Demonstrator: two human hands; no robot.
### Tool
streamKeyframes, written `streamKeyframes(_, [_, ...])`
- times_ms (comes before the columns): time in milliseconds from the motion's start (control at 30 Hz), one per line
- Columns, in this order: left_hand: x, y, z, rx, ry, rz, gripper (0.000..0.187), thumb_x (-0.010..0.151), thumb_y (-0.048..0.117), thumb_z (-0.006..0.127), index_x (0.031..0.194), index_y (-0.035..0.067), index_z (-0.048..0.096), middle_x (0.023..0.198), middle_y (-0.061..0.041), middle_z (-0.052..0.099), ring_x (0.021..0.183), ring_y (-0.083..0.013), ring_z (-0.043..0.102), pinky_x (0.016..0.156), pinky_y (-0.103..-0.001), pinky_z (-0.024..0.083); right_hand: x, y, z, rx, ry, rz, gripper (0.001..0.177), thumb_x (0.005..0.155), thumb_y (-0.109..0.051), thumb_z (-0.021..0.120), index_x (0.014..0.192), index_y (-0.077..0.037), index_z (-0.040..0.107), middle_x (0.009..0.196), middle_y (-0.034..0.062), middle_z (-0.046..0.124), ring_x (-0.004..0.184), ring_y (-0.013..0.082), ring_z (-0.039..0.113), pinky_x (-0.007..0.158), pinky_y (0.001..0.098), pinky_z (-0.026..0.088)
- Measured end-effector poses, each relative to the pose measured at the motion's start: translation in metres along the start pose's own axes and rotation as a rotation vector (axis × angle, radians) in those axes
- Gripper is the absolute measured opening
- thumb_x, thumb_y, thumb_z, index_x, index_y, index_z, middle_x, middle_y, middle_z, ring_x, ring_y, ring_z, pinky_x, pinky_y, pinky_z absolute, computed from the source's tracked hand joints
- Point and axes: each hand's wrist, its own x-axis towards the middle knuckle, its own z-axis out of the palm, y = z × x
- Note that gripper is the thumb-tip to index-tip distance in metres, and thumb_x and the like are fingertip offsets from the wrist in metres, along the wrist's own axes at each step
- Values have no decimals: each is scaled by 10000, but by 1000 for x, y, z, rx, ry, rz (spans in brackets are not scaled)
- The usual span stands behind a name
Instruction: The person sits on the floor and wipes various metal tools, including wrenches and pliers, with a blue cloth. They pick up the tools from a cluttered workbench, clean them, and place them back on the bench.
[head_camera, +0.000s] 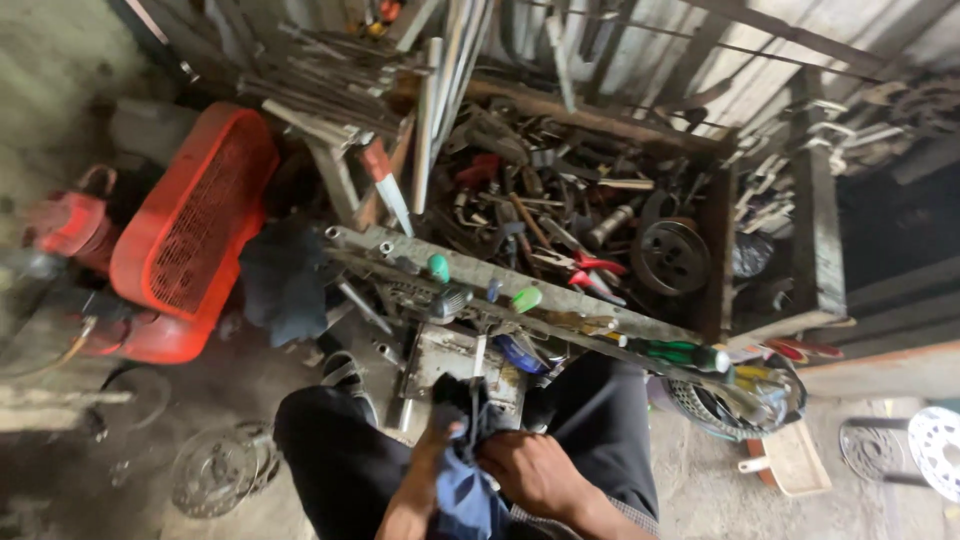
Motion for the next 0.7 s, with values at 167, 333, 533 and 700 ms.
streamKeyframes(167, [-10,24,32,374,-12,172,563,908,182,739,1409,63,511,1104,-51,636,934,-158,566,815,-308,518,-20,62,55,-314,-76,125,106,794,-187,693,779,-83,710,804,139,696,767,357,678,667,469,536])
streamKeyframes(333, [-22,62,26,622,-103,463,566,951,200,707,1443,36,479,1211,-128,676,1087,-234,637,950,-347,513,18,-29,-27,-165,87,185,260,703,-292,806,850,-86,750,853,121,720,789,336,694,707,422,571])
streamKeyframes(533, [-52,115,31,1111,-348,497,635,857,294,788,1366,17,529,1087,-243,730,988,-403,707,843,-449,565,26,-16,-38,-419,377,-401,348,768,-307,736,978,-34,688,955,125,675,887,343,656,887,584,493])
streamKeyframes(700, [-63,140,29,1357,-394,267,657,830,335,749,1406,80,564,919,-235,726,894,-408,701,794,-483,539,18,16,-9,-197,-58,-3,343,912,-365,752,800,-54,663,722,130,665,669,341,639,614,472,503])
